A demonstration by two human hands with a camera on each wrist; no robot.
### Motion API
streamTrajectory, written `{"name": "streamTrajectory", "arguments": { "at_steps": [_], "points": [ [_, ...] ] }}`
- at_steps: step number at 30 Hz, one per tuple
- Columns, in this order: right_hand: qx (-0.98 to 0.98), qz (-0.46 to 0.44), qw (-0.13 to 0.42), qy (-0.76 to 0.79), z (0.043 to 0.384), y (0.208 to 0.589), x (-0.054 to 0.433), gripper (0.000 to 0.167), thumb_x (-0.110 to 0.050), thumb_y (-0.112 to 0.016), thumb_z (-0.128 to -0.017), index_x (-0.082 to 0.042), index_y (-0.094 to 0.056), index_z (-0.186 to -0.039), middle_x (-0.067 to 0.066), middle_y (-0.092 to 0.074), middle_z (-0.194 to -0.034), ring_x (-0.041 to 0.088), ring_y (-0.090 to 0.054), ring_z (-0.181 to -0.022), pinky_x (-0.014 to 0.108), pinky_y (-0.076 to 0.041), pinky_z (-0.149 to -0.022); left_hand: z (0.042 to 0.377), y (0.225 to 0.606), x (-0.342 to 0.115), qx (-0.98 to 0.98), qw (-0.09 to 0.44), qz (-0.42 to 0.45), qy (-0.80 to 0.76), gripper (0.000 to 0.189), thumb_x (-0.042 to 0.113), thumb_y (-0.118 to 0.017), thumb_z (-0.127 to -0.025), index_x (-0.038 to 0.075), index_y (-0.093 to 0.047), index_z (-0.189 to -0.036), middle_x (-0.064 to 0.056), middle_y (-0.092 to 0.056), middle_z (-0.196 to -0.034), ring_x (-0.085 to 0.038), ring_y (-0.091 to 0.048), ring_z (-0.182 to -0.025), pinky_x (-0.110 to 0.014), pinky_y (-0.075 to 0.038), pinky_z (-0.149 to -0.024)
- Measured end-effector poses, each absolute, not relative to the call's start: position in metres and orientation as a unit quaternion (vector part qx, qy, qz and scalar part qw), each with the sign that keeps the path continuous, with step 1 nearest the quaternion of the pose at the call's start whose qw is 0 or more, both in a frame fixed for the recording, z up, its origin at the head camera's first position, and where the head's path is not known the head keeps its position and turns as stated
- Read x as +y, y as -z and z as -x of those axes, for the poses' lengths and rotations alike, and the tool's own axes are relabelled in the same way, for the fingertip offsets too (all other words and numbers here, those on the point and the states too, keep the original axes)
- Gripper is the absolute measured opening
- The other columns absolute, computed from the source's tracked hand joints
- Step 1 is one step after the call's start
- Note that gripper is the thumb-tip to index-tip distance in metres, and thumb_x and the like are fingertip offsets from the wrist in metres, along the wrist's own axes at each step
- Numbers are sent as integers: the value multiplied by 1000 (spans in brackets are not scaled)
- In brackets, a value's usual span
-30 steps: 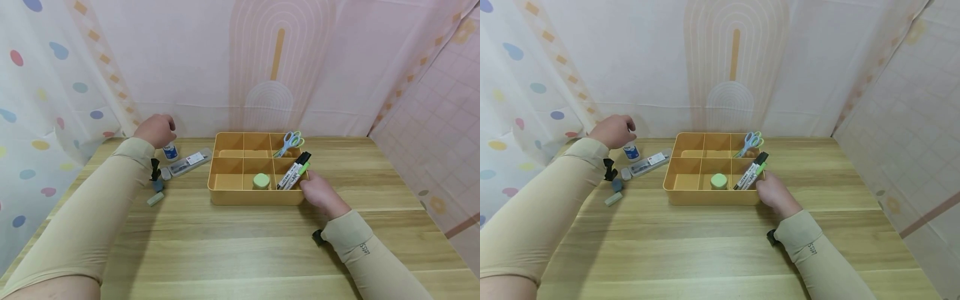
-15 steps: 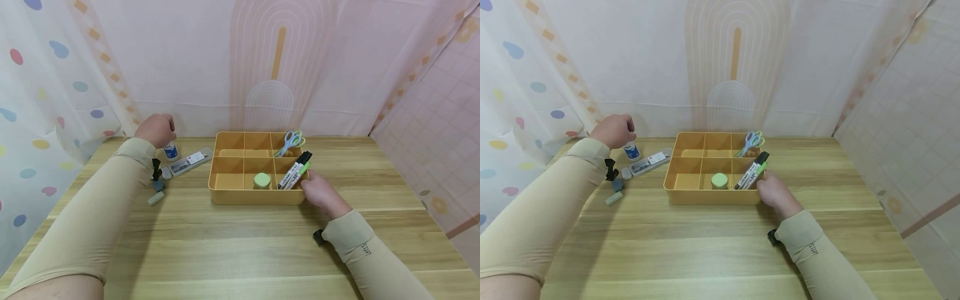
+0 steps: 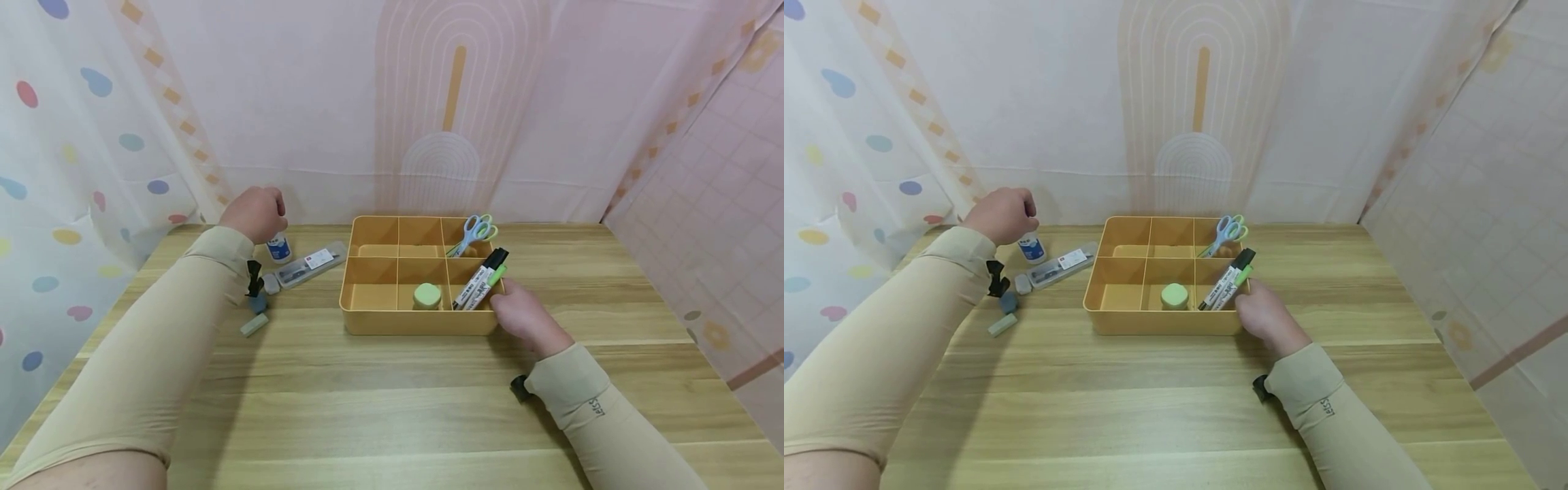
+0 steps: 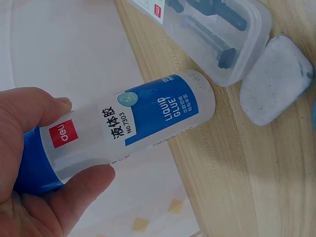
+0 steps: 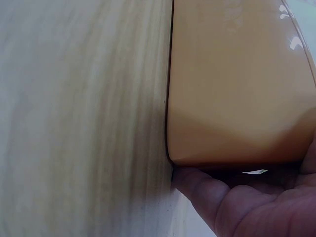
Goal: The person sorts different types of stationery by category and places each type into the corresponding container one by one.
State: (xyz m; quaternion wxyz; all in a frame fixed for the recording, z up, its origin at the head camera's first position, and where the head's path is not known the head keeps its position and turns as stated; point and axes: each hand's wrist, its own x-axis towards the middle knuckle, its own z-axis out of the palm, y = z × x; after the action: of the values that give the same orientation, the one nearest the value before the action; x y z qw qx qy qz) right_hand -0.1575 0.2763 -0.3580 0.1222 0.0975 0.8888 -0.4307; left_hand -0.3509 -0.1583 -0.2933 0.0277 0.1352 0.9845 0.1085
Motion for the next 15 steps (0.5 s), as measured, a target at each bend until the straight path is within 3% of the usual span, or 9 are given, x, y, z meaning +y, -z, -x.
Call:
{"name": "streamTrajectory", "arguments": {
  "at_steps": [10, 15],
  "points": [
    [887, -97, 131, 433, 161, 361, 272, 63, -14, -33, -104, -1, -26, -165, 25, -38, -165, 38, -40, -146, 62, -31, -125, 348, 290, -164, 984, 43, -130, -117, 19, 13, -63, -100, -3, -63, -111, -24, -67, -109, -39, -64, -96, -50, -54, -81],
    [887, -94, 129, 434, 162, 361, 271, 63, -14, -33, -104, -1, -27, -165, 25, -41, -162, 37, -43, -141, 61, -34, -123, 348, 286, -164, 983, 28, -140, -114, 20, 13, -63, -101, -3, -64, -111, -25, -68, -111, -38, -64, -96, -51, -55, -81]
  ]
}}
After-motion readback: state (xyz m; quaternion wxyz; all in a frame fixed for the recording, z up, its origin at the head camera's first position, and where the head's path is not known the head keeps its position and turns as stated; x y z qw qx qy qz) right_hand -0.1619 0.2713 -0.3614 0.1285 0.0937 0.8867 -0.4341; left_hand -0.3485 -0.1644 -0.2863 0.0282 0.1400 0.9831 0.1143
